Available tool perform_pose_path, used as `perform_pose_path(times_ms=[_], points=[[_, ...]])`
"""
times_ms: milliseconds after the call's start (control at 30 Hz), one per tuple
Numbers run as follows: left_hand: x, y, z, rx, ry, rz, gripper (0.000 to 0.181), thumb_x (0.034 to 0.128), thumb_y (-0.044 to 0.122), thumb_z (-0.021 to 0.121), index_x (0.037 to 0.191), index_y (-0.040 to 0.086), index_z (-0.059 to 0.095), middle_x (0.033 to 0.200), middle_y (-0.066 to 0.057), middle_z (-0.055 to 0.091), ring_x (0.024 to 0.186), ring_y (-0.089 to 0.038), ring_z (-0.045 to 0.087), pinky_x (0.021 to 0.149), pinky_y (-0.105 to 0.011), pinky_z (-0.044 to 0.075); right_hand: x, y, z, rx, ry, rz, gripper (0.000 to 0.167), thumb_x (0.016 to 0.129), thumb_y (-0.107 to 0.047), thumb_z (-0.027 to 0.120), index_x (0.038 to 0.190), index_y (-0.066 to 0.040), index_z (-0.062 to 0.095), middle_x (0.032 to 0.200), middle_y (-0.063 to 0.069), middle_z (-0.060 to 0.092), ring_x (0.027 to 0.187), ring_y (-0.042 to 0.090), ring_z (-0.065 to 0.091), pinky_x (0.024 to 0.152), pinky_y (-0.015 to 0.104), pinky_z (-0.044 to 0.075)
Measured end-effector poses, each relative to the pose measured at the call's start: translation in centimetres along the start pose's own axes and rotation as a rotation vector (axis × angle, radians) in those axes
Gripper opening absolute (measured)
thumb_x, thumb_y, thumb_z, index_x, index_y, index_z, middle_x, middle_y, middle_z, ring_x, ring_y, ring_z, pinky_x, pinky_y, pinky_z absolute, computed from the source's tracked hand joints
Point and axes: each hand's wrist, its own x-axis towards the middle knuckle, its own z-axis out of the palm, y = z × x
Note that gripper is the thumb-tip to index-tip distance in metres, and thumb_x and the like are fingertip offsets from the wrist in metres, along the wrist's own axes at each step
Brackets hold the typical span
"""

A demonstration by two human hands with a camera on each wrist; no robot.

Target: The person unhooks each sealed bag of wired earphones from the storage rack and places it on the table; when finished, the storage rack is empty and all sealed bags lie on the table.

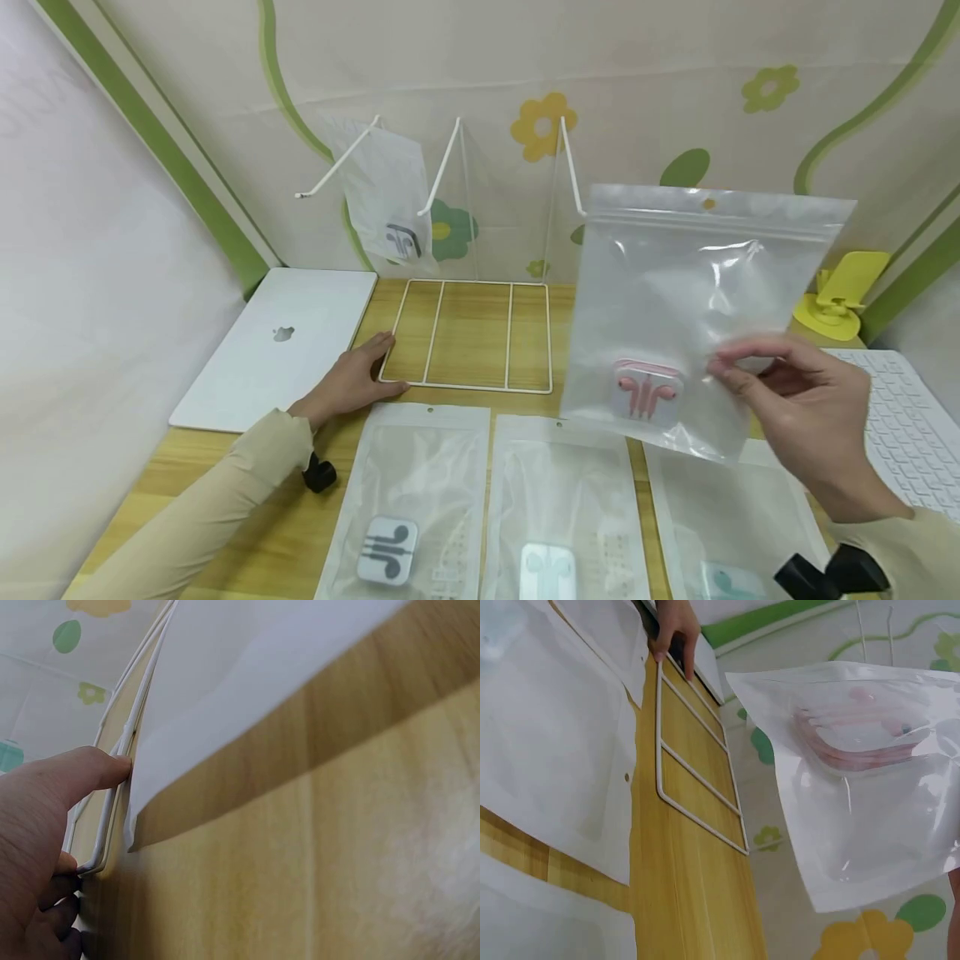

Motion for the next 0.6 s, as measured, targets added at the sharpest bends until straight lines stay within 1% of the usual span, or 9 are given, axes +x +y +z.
perform_pose_path(times_ms=[100,167,233,300,400,467,533,600], points=[[-0.1,0.1,-0.1,0.003,0.004,0.004,0.091,0.0842,0.048,0.07,0.149,-0.002,0.03,0.159,-0.017,0.024,0.147,-0.034,0.023,0.118,-0.054,0.024,0.0,0.3,-1.3,0.02,0.03,0.038,0.021,0.071,0.03,0.065,0.09,0.027,0.059,0.087,0.008,0.073,0.061,0.009,0.067,0.053,0.011,0.049],[-0.2,0.1,-0.2,0.002,0.006,0.004,0.091,0.0841,0.047,0.07,0.149,-0.003,0.03,0.159,-0.017,0.025,0.147,-0.035,0.023,0.118,-0.055,0.024,-0.1,0.6,-1.9,-0.04,0.041,0.079,0.023,0.07,0.03,0.065,0.092,0.026,0.06,0.085,0.005,0.073,0.056,0.008,0.064,0.05,0.012,0.047],[-0.2,0.2,-0.2,0.001,0.009,0.007,0.09,0.0839,0.046,0.07,0.148,-0.003,0.031,0.158,-0.018,0.025,0.147,-0.035,0.023,0.117,-0.056,0.024,-0.2,1.1,-2.3,-0.046,0.036,0.083,0.023,0.07,0.033,0.062,0.092,0.027,0.059,0.084,0.005,0.074,0.055,0.009,0.064,0.049,0.012,0.047],[-0.2,0.1,-0.3,0.001,0.009,0.005,0.09,0.0839,0.046,0.07,0.148,-0.003,0.031,0.159,-0.018,0.025,0.147,-0.035,0.023,0.117,-0.055,0.024,-0.2,1.6,-2.4,-0.17,0.038,0.109,0.024,0.069,0.033,0.063,0.092,0.023,0.062,0.082,-0.001,0.074,0.052,0.006,0.062,0.047,0.011,0.046],[-0.2,0.1,-0.2,0.005,0.004,0.002,0.091,0.0843,0.047,0.07,0.149,-0.003,0.03,0.159,-0.018,0.024,0.147,-0.035,0.023,0.118,-0.055,0.024,-0.2,2.7,-2.4,-0.285,0.016,0.122,0.025,0.069,0.031,0.064,0.091,0.02,0.065,0.081,-0.008,0.073,0.05,0.004,0.061,0.046,0.011,0.045],[-0.2,0.1,-0.2,0.004,0.001,-0.002,0.091,0.0842,0.047,0.07,0.149,-0.003,0.029,0.159,-0.017,0.024,0.147,-0.034,0.022,0.118,-0.054,0.023,-0.1,3.3,-2.2,-0.428,-0.002,0.171,0.026,0.07,0.027,0.068,0.092,0.014,0.067,0.08,-0.016,0.071,0.047,0.001,0.057,0.044,0.011,0.042],[-0.1,0.1,-0.1,0.002,0.001,-0.003,0.091,0.0839,0.048,0.07,0.149,-0.002,0.03,0.159,-0.017,0.024,0.148,-0.034,0.022,0.118,-0.054,0.024,0.1,3.9,-2.0,-0.478,-0.024,0.203,0.025,0.072,0.022,0.07,0.094,0.011,0.068,0.081,-0.018,0.069,0.047,0.001,0.053,0.043,0.014,0.04],[-0.1,0.1,-0.1,0.004,0.003,0.001,0.091,0.0839,0.047,0.07,0.149,-0.002,0.03,0.159,-0.017,0.025,0.148,-0.034,0.022,0.118,-0.053,0.024,0.3,4.6,-1.7,-0.496,-0.039,0.242,0.023,0.074,0.017,0.072,0.095,0.007,0.069,0.081,-0.017,0.068,0.046,0.002,0.05,0.043,0.018,0.038]])
